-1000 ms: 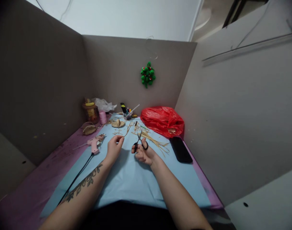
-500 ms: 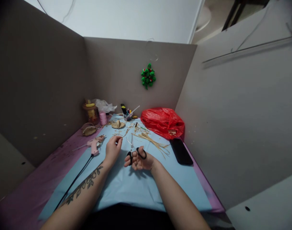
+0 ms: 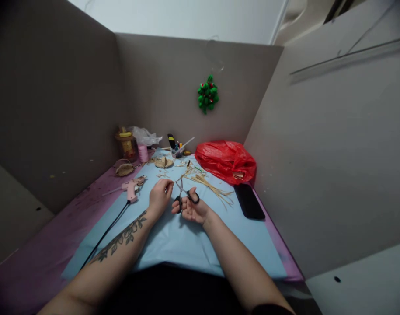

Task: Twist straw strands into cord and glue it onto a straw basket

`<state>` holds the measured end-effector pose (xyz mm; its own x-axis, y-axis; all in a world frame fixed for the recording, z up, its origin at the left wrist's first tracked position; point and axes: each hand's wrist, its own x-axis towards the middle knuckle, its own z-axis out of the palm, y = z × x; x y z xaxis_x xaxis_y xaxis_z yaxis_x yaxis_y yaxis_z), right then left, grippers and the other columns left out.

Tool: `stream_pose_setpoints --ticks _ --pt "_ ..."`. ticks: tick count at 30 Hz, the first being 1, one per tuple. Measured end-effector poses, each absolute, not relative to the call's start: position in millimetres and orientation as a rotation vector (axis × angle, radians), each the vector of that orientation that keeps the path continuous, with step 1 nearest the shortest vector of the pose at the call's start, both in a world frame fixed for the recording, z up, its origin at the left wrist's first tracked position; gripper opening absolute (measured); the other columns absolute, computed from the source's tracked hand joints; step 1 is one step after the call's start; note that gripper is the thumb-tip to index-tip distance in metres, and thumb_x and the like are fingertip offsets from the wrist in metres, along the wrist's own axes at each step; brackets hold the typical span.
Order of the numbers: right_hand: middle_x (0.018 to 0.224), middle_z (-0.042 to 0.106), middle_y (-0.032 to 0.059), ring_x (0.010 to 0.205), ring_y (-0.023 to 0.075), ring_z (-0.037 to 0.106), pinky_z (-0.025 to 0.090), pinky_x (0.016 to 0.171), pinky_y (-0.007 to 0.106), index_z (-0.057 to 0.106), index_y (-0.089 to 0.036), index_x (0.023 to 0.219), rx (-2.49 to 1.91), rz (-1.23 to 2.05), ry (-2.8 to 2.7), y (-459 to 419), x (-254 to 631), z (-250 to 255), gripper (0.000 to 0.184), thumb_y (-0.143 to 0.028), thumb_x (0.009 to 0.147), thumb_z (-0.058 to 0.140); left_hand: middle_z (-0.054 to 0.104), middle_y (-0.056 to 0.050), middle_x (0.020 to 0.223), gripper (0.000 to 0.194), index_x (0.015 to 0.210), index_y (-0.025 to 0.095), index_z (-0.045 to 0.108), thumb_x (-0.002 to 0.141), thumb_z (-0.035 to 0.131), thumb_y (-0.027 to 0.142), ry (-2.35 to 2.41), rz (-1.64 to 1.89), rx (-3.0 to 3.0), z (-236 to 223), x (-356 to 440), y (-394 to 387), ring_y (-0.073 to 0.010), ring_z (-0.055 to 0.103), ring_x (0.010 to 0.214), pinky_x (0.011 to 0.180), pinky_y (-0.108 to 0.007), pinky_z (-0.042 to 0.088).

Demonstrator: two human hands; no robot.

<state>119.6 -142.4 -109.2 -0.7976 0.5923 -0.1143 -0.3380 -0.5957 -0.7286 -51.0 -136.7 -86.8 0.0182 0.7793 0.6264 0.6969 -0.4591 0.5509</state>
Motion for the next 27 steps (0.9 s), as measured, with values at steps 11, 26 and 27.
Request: stream_pose_setpoints --ticks 11,26,27 --pt "0.066 0.069 0.0160 0.027 0.0091 0.050 0.028 0.024 0.016 0.061 -0.003 0.084 -0.598 2.329 -0.943 -146 121 -99 0.091 -0.073 0.079 0.004 0.061 -0.004 0.084 0.015 0.086 0.020 0.059 0.087 0.044 0.022 1.542 1.372 2.225 -86 -49 -138 -0.0164 0.056 0.082 0.075 -0.027 0.042" --pt "0.047 0.061 0.0064 0.020 0.0040 0.038 0.023 0.021 0.012 0.060 -0.006 0.072 -0.851 2.138 -0.991 -148 118 -97 0.082 -0.072 0.082 0.011 0.061 -0.005 0.084 0.016 0.085 0.020 0.059 0.087 0.043 0.022 1.527 1.327 2.224 -85 -49 -138 -0.0170 0.056 0.082 0.076 -0.027 0.041" --pt "0.047 0.060 0.0056 0.020 0.0036 0.037 0.023 0.021 0.012 0.060 -0.006 0.071 -0.859 2.129 -0.991 -148 118 -96 0.082 -0.072 0.081 0.013 0.060 -0.005 0.084 0.016 0.085 0.020 0.059 0.087 0.043 0.022 1.528 1.330 2.226 -86 -49 -137 -0.0169 0.056 0.082 0.076 -0.027 0.041"
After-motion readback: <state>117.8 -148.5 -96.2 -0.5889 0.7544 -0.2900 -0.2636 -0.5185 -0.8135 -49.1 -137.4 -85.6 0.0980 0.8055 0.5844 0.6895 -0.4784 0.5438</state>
